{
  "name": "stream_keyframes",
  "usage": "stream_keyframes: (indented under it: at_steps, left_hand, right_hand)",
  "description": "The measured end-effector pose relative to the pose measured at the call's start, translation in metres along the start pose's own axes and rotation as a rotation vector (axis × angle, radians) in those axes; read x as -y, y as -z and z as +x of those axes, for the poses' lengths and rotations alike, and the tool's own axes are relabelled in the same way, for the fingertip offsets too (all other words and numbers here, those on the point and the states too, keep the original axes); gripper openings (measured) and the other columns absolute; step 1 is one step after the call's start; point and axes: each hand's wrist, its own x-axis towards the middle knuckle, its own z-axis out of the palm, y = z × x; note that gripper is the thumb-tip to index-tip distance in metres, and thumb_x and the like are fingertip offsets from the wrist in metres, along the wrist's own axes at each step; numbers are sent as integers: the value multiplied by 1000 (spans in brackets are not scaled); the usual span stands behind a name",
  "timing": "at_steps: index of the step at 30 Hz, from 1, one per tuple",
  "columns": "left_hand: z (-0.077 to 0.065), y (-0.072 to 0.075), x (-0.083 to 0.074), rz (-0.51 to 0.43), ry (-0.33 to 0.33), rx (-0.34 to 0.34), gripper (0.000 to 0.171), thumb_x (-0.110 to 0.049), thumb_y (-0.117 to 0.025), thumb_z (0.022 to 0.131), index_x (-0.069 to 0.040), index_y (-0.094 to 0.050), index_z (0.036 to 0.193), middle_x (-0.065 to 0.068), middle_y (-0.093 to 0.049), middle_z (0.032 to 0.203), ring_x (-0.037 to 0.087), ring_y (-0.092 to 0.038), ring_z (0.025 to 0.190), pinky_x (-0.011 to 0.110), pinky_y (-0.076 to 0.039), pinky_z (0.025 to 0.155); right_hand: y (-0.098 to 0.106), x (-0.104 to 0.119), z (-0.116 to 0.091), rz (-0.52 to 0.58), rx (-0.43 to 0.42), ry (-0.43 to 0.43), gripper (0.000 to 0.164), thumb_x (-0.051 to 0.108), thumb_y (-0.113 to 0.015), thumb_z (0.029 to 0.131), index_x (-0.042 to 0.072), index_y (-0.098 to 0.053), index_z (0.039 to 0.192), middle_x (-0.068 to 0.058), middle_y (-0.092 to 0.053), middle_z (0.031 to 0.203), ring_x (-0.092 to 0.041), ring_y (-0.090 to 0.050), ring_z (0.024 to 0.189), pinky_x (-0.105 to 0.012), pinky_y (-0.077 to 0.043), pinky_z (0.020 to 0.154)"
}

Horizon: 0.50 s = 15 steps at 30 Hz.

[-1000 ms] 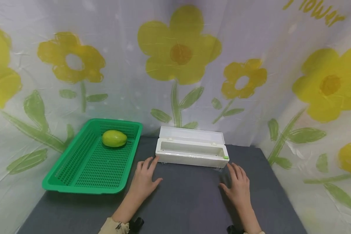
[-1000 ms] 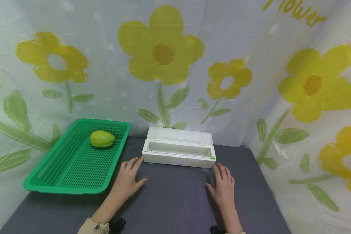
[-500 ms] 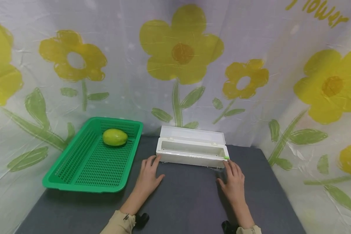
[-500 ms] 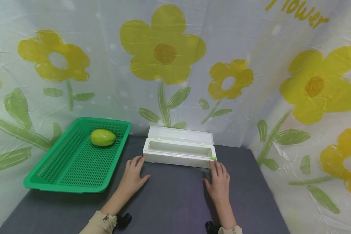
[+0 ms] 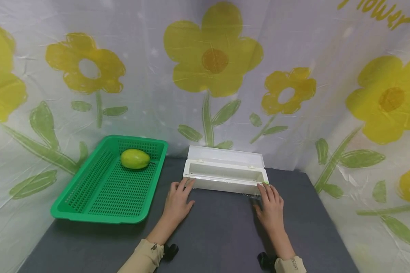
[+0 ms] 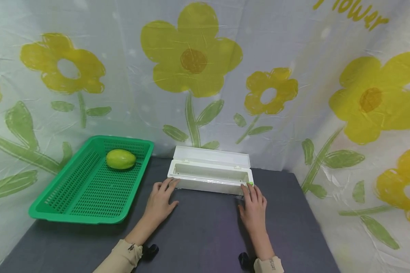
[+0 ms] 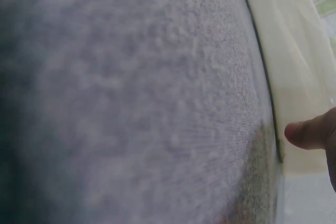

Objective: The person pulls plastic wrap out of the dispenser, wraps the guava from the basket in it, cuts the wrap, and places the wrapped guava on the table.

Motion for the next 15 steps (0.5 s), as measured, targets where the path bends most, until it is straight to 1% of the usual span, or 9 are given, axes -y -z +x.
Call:
stream_keyframes:
  at_steps: [4, 11, 15]
  left_hand:
    - [4, -3, -1, -2, -16, -10, 90, -11, -102, 68, -15, -61, 149, 13, -58, 146, 37, -54, 112, 52, -55, 85]
    - [11, -11, 0, 10, 12, 12, 95, -8, -101, 68, -13, -57, 152, 12, -57, 148, 34, -51, 109, 49, -53, 85]
    - [13, -16, 1, 3, 10, 11, 95, -5, -101, 68, -11, -56, 152, 12, -57, 147, 33, -50, 108, 48, -52, 85]
  right_hand:
    - [-3, -1, 3, 8, -6, 9, 97, -14, -98, 55, 3, -60, 143, -23, -59, 144, -48, -49, 134, -71, -41, 94]
    - [-7, -2, 5, 20, 9, 22, 94, -20, -92, 57, 3, -61, 142, -23, -59, 145, -47, -47, 136, -69, -39, 93]
    - [-10, -4, 5, 26, 18, 11, 94, -20, -92, 58, 5, -61, 142, -22, -59, 145, -47, -45, 138, -69, -38, 93]
